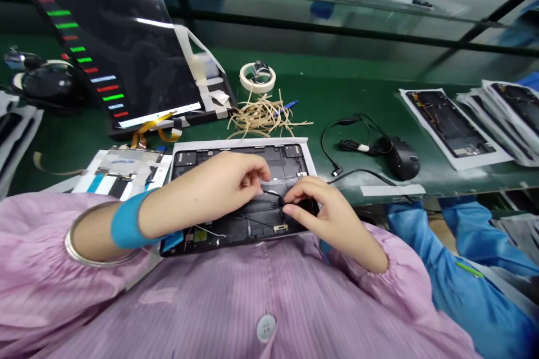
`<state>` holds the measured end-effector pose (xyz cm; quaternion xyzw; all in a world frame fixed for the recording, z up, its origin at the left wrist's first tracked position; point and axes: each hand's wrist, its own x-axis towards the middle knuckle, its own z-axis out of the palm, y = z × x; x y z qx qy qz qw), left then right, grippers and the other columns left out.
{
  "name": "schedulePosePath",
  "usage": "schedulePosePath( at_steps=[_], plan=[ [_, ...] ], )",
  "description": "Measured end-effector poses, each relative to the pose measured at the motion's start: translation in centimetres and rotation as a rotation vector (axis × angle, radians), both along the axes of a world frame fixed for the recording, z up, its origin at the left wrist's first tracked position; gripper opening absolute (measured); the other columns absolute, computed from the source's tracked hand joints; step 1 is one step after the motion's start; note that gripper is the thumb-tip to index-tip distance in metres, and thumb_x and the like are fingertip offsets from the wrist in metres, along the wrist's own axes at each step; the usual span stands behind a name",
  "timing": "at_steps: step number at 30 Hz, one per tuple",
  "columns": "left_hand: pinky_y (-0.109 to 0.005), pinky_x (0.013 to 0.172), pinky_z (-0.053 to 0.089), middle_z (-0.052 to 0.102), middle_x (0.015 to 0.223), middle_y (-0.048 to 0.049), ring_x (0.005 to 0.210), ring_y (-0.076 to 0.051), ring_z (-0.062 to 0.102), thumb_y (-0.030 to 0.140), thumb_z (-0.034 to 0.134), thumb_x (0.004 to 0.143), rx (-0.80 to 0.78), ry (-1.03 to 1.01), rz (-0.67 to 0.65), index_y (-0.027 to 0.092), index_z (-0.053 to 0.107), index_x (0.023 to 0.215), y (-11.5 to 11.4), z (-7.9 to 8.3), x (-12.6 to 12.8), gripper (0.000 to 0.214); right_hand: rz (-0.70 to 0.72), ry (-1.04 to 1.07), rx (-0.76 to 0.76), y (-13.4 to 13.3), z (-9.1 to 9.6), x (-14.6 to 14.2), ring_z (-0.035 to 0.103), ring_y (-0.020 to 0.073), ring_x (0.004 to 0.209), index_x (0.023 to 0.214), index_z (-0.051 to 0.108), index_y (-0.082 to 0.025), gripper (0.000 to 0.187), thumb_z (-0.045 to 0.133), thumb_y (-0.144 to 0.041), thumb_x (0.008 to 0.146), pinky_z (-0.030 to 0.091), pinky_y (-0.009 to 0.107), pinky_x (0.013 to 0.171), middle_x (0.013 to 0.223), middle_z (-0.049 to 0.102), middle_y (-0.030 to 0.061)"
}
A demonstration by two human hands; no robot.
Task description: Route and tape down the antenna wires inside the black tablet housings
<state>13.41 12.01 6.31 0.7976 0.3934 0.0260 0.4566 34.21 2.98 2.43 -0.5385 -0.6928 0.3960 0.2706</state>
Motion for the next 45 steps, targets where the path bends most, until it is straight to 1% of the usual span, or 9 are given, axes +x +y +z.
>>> schedulePosePath(
  at_steps=[3,6,8,10,13,18,30,35,45],
  plan=[
    [-0.027,0.066,0.049,0.069,0.081,0.0004,0.070,-0.015,0.063,0.017,0.052,0.081,0.224,-0.008,0.000,0.021,0.067,0.092,-0.8,0.0,0.2,0.019,0.042,-0.007,-0.033,0.7,0.2,0.0,0.055,0.0143,0.079,0.078,0.062,-0.018,0.006,0.067,-0.014,0.080,0.042,0.028,0.075,0.078,0.059,-0.0003],
    [-0.034,0.080,0.050,0.067,0.102,-0.0046,0.092,-0.021,0.063,0.017,0.049,0.087,0.563,0.000,-0.002,0.020,0.064,0.102,-3.3,0.4,-0.2,0.022,0.075,-0.022,-0.041,1.3,0.3,0.3,0.055,0.0147,0.081,0.077,0.061,-0.018,0.008,0.066,-0.013,0.080,0.041,0.029,0.077,0.078,0.061,-0.0005],
    [-0.038,0.087,0.047,0.064,0.113,-0.0071,0.104,-0.023,0.058,0.016,0.043,0.090,0.807,-0.032,-0.080,0.019,0.061,0.111,-5.8,0.6,-0.6,0.027,0.093,-0.017,-0.060,1.6,0.3,0.5,0.056,0.0146,0.082,0.078,0.062,-0.019,0.007,0.065,-0.013,0.081,0.042,0.029,0.077,0.080,0.063,-0.0006],
    [-0.037,0.086,0.046,0.064,0.112,-0.0074,0.104,-0.023,0.056,0.013,0.038,0.092,0.913,-0.050,-0.211,0.016,0.062,0.110,-8.4,0.4,-0.6,0.030,0.109,0.011,-0.109,1.7,0.2,0.7,0.057,0.0135,0.081,0.079,0.063,-0.018,0.006,0.065,-0.013,0.081,0.043,0.027,0.075,0.081,0.064,-0.0011],
    [-0.035,0.075,0.046,0.065,0.094,-0.0070,0.088,-0.021,0.057,0.008,0.041,0.088,0.857,0.043,-0.315,0.012,0.065,0.103,-10.8,-1.1,-0.2,0.029,0.118,0.071,-0.158,1.8,0.0,0.7,0.058,0.0113,0.076,0.080,0.063,-0.018,0.005,0.065,-0.013,0.081,0.044,0.024,0.072,0.079,0.064,-0.0019],
    [-0.035,0.062,0.043,0.060,0.079,-0.0051,0.071,-0.020,0.052,0.015,0.056,0.085,0.790,0.153,-0.265,0.008,0.062,0.116,-10.8,-3.2,0.7,0.033,0.114,0.093,-0.126,1.9,-0.3,0.5,0.058,0.0103,0.075,0.080,0.064,-0.017,0.006,0.066,-0.011,0.080,0.044,0.022,0.071,0.078,0.063,-0.0023],
    [-0.035,0.059,0.044,0.057,0.074,-0.0018,0.070,-0.020,0.053,0.020,0.052,0.090,0.575,0.157,-0.128,0.015,0.064,0.115,-11.0,-3.0,1.2,0.028,0.085,0.114,-0.121,1.6,-0.9,0.3,0.058,0.0096,0.073,0.080,0.064,-0.017,0.006,0.066,-0.011,0.080,0.045,0.022,0.069,0.078,0.064,-0.0030],
    [-0.037,0.065,0.046,0.059,0.079,-0.0023,0.076,-0.020,0.054,0.022,0.051,0.091,0.492,0.157,-0.097,0.016,0.063,0.115,-10.9,-3.2,1.1,0.027,0.089,0.102,-0.112,1.6,-1.0,0.3,0.057,0.0094,0.072,0.079,0.064,-0.017,0.007,0.066,-0.011,0.080,0.044,0.022,0.069,0.078,0.065,-0.0031],
    [-0.037,0.064,0.048,0.060,0.079,-0.0043,0.073,-0.021,0.054,0.018,0.051,0.090,0.523,0.107,-0.124,0.012,0.064,0.109,-10.6,-3.4,1.3,0.024,0.087,0.069,-0.118,1.7,-1.0,0.0,0.057,0.0083,0.071,0.079,0.065,-0.016,0.007,0.066,-0.009,0.080,0.044,0.020,0.068,0.077,0.065,-0.0033]
  ],
)
